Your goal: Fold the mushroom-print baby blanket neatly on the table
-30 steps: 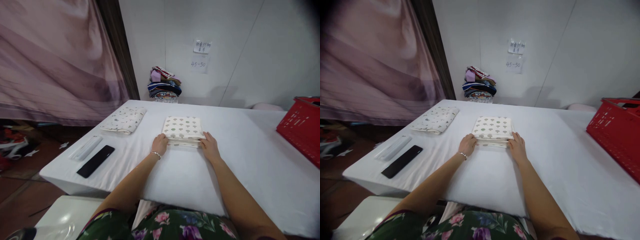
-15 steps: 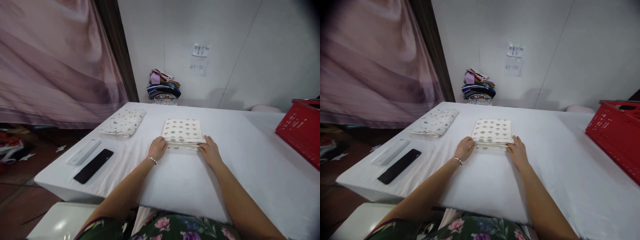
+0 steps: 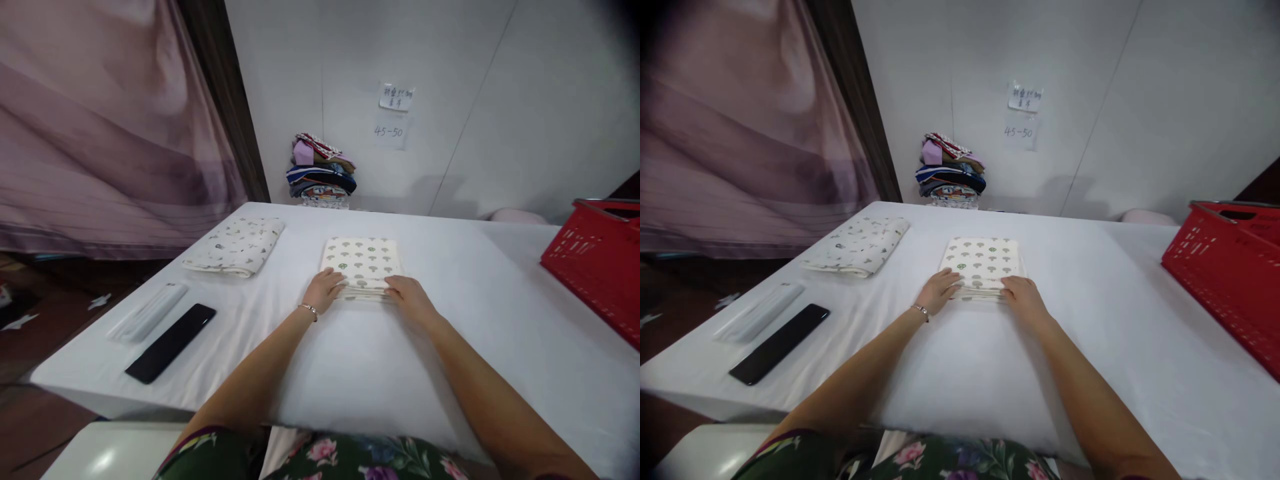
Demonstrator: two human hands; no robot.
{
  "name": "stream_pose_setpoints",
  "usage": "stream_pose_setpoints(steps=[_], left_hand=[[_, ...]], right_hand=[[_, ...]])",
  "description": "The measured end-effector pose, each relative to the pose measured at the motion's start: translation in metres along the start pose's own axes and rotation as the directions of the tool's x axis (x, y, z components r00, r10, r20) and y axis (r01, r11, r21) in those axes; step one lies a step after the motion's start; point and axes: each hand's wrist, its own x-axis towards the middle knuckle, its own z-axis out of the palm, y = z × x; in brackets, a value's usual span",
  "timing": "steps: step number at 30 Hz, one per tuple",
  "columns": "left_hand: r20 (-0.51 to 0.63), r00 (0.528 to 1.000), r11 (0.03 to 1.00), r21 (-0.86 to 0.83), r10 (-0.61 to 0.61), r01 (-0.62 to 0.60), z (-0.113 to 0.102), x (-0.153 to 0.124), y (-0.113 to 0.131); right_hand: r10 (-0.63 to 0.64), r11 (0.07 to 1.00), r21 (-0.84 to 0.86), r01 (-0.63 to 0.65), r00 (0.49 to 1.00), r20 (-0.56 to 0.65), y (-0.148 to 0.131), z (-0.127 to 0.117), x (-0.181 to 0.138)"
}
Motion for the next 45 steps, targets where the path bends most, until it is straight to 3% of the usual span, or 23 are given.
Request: stream_pose_setpoints(steps=[3, 9, 14, 21, 26, 31, 39, 45], left_hand=[[-0.032, 0.999, 0.999, 0.016, -0.027, 0.027, 0.001, -0.002, 0.003], [-0.122, 0.992, 0.995, 0.090, -0.036, 0.047, 0.002, -0.002, 0.006], [-0.040, 0.999, 1.000, -0.001, 0.005, -0.005, 0.003, -0.008, -0.003], [-0.074, 0.996, 0.992, -0.121, -0.051, 0.042, 0.000, -0.009, -0.002], [-0.111, 0.994, 1.000, -0.011, 0.002, -0.003, -0.008, -0.006, 0.002], [-0.033, 0.998, 0.994, 0.095, 0.054, -0.050, -0.018, -0.005, 0.006], [-0.043, 0.988, 0.966, 0.207, -0.150, 0.156, -0.020, 0.000, 0.009], [0.022, 0.999, 0.981, 0.191, -0.028, 0.023, -0.019, -0.001, 0.005]], right_hand=[[-0.047, 0.998, -0.033, 0.047, 0.999, -0.008, 0.002, 0.002, -0.003], [-0.041, 0.995, -0.092, 0.024, 0.981, -0.190, 0.000, 0.014, -0.008], [-0.076, 0.990, -0.128, 0.063, 0.992, -0.101, 0.002, 0.025, -0.013], [-0.004, 0.998, -0.064, -0.001, 0.997, -0.075, -0.006, 0.015, -0.012], [-0.016, 0.998, -0.068, 0.007, 0.992, -0.123, -0.007, 0.013, -0.005], [-0.068, 0.997, -0.033, 0.065, 0.993, -0.101, -0.008, 0.008, -0.003], [-0.125, 0.986, -0.114, 0.119, 0.991, -0.051, 0.015, 0.009, -0.003], [-0.100, 0.978, -0.192, 0.083, 0.992, -0.082, 0.028, 0.012, -0.003]])
